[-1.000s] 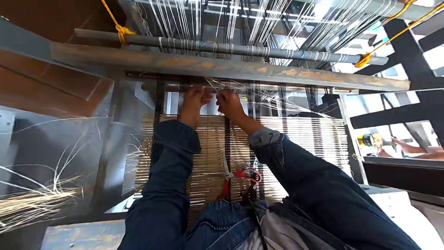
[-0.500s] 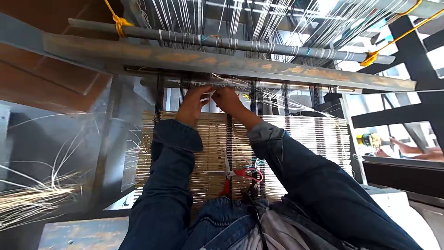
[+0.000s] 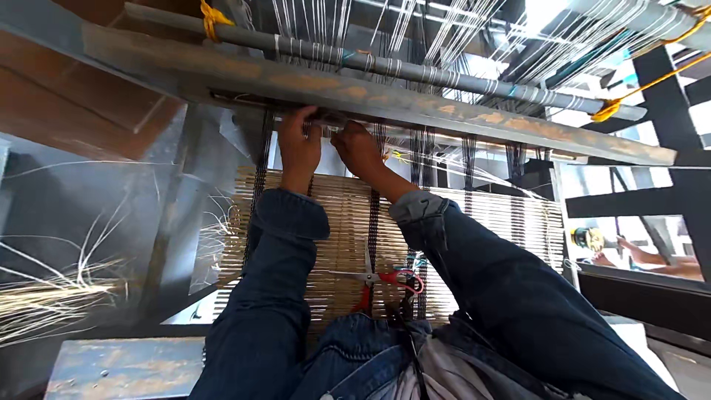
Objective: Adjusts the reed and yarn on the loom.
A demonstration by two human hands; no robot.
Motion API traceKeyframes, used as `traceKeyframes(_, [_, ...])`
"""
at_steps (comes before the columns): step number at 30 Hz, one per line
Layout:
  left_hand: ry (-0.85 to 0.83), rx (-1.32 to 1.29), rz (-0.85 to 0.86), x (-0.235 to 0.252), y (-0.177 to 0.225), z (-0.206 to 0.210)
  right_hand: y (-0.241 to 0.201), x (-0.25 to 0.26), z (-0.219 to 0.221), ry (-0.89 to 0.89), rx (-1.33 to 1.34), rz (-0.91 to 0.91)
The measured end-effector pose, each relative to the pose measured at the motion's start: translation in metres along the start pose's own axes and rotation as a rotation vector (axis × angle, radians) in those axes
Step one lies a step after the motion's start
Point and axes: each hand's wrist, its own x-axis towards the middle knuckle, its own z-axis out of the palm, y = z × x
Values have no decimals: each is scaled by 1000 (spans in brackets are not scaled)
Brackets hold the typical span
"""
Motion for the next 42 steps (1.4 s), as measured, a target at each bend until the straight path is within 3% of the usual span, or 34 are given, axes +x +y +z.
traceKeyframes(5, [7,-265,-220,7,-15,-4,-5,6,1,-60,-44,132])
traceKeyframes(8, [-67,-491,-379,8,-11,-9,-9,9,5,-67,-86,144])
traceKeyframes(11, [-188,-542,-514,16,-12,-15,-15,12,9,-87,-98,172])
traceKeyframes(28, [-242,-588,-652,25,-9,-18,-27,31,-1,-323,-56,357])
traceKeyframes(30, [-207,-635,-633,23,-8,-22,-30,25,-10,-309,-57,322])
traceKeyframes(36, [135,-898,-670,12,3,-33,-44,7,-25,-157,-162,85])
traceKeyframes(42, [371,-997,-663,8,16,-26,-51,29,-7,-312,-20,22])
